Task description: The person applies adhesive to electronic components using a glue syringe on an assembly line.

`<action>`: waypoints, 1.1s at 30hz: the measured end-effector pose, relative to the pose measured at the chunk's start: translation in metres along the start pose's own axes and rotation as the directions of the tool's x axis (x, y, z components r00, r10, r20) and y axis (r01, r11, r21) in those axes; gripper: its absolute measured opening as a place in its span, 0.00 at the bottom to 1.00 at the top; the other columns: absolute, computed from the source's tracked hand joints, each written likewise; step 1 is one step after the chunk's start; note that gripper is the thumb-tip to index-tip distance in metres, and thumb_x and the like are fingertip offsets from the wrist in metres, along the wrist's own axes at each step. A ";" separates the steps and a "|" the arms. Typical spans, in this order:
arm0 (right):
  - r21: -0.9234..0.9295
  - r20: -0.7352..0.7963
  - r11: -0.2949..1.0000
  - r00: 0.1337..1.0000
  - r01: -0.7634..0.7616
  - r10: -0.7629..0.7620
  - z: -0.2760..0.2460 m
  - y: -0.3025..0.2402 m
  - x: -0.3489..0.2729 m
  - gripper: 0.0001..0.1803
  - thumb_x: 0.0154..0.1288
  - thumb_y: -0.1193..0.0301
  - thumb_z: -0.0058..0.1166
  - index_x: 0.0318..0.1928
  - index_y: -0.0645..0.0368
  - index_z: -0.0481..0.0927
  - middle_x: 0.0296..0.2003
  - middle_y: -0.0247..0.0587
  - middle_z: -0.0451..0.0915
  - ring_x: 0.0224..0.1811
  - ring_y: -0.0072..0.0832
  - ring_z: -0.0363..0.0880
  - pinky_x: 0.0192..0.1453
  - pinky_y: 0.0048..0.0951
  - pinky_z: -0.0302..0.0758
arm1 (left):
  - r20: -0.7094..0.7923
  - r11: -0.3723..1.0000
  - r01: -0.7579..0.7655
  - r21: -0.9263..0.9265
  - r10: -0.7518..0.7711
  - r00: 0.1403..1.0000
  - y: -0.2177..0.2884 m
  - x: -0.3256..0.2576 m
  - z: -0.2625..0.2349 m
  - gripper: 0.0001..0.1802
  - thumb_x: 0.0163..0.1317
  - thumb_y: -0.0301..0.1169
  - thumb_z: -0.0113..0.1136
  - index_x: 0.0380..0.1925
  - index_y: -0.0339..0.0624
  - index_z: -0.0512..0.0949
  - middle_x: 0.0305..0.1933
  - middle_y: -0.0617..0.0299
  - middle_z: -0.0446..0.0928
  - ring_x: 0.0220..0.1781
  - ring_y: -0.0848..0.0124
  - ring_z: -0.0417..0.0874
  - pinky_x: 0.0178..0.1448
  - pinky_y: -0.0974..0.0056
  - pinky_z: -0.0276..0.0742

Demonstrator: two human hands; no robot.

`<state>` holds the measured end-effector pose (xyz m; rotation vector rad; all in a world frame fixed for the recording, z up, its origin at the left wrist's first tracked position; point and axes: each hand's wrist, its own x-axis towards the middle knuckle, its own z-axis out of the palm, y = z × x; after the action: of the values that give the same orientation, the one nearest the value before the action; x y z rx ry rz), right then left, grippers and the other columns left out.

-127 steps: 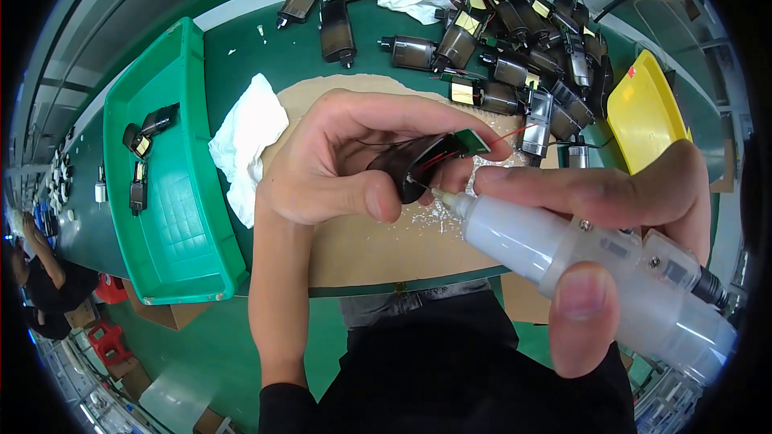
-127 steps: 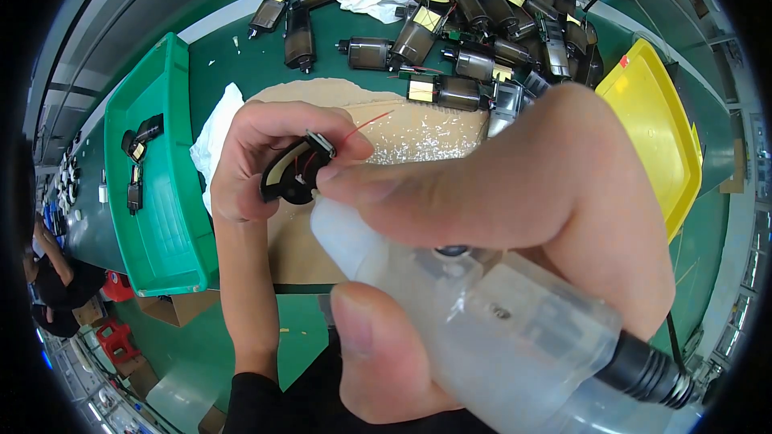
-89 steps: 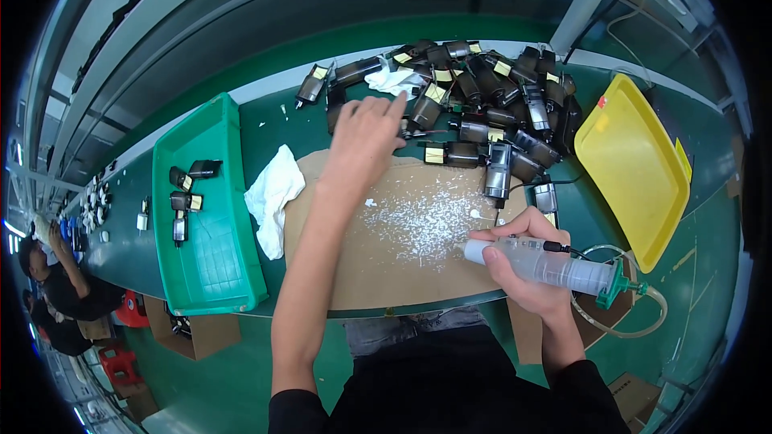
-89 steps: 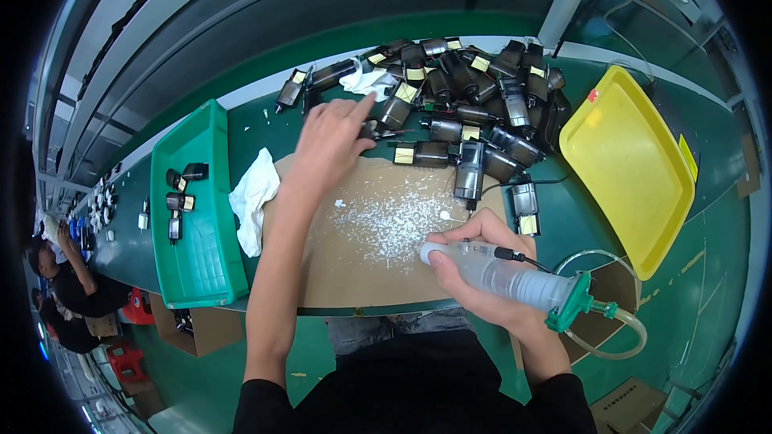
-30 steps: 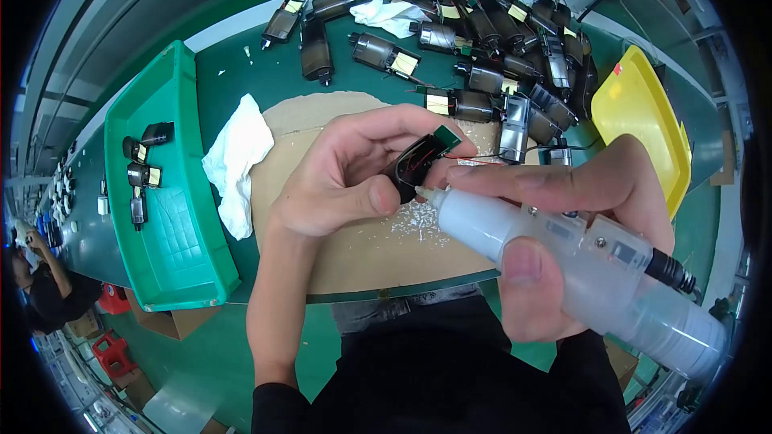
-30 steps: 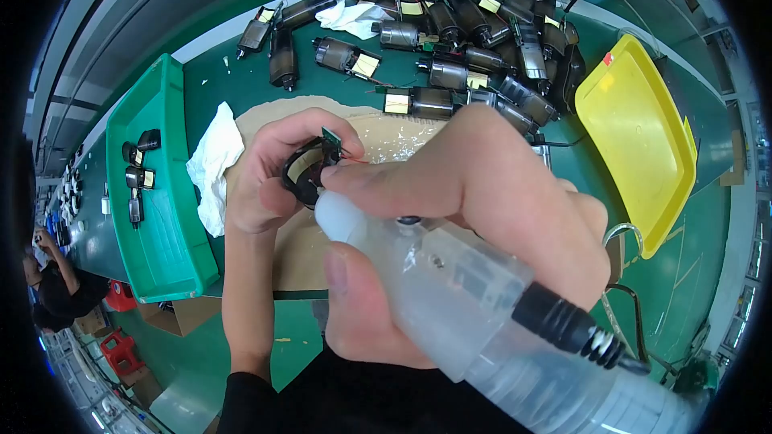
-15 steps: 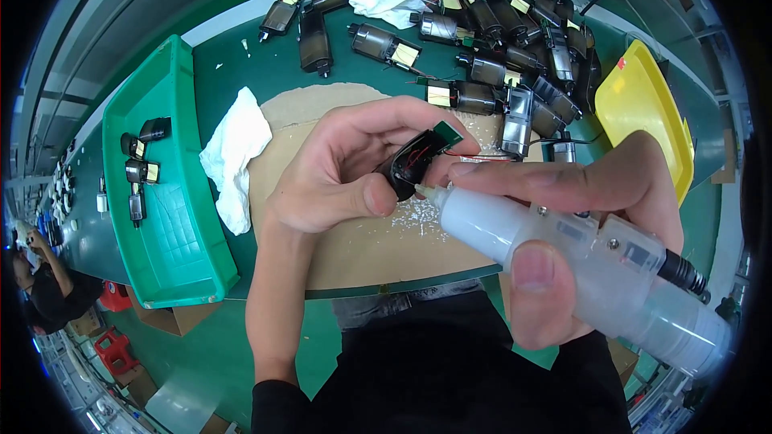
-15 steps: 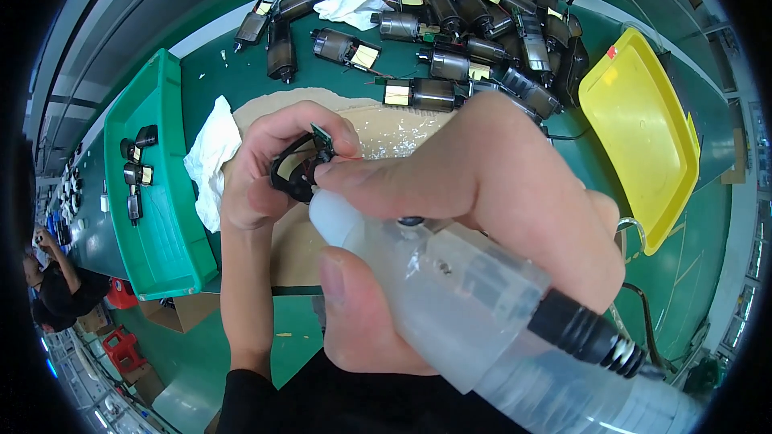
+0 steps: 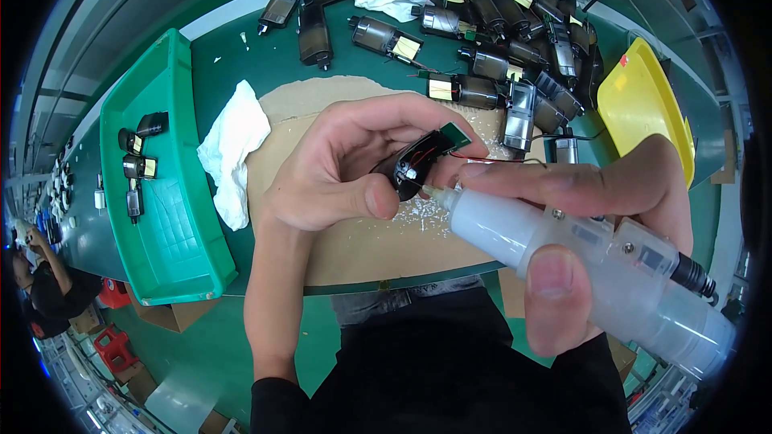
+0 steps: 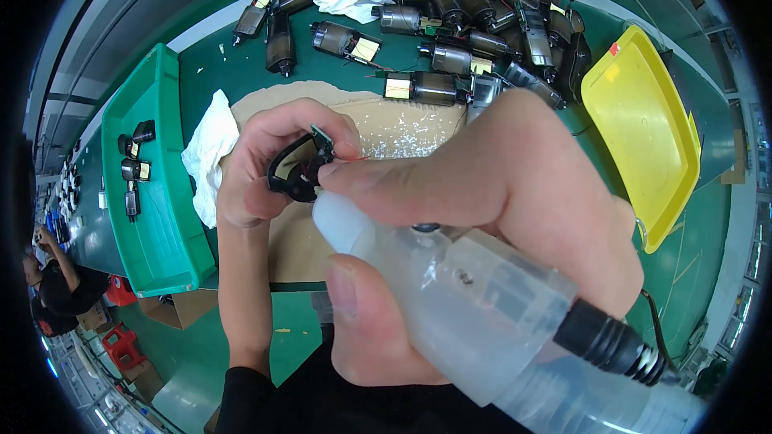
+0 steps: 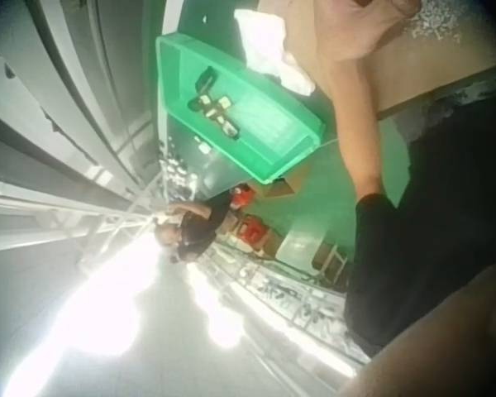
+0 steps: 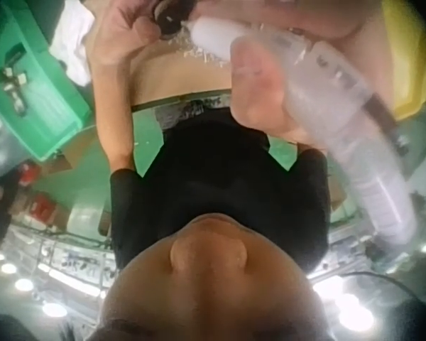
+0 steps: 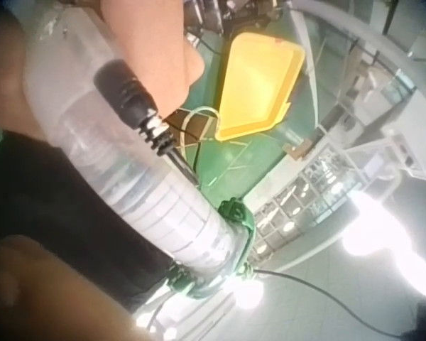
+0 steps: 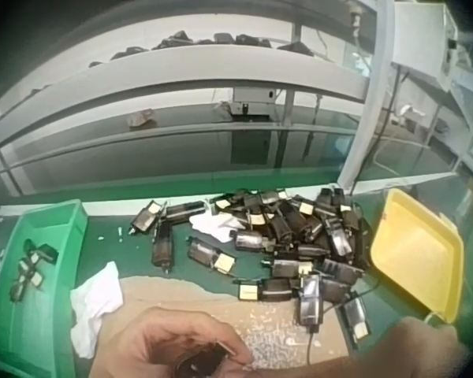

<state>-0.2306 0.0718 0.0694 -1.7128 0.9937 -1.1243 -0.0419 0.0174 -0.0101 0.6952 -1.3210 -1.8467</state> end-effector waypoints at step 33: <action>0.169 -0.172 0.979 0.975 -0.112 0.142 0.002 0.053 -0.033 0.16 0.59 0.68 0.59 0.37 0.66 0.69 0.34 0.57 0.81 0.40 0.38 0.84 0.47 0.33 0.79 | -0.362 0.434 0.124 0.892 0.525 0.770 0.056 -0.064 -0.029 0.22 0.48 0.29 0.69 0.47 0.45 0.80 0.42 0.59 0.73 0.43 0.66 0.75 0.49 0.67 0.71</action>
<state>-0.2469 0.0847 0.0104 -1.4184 1.0803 -1.2581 0.0318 0.0441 0.0339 1.4302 -1.7522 -0.4231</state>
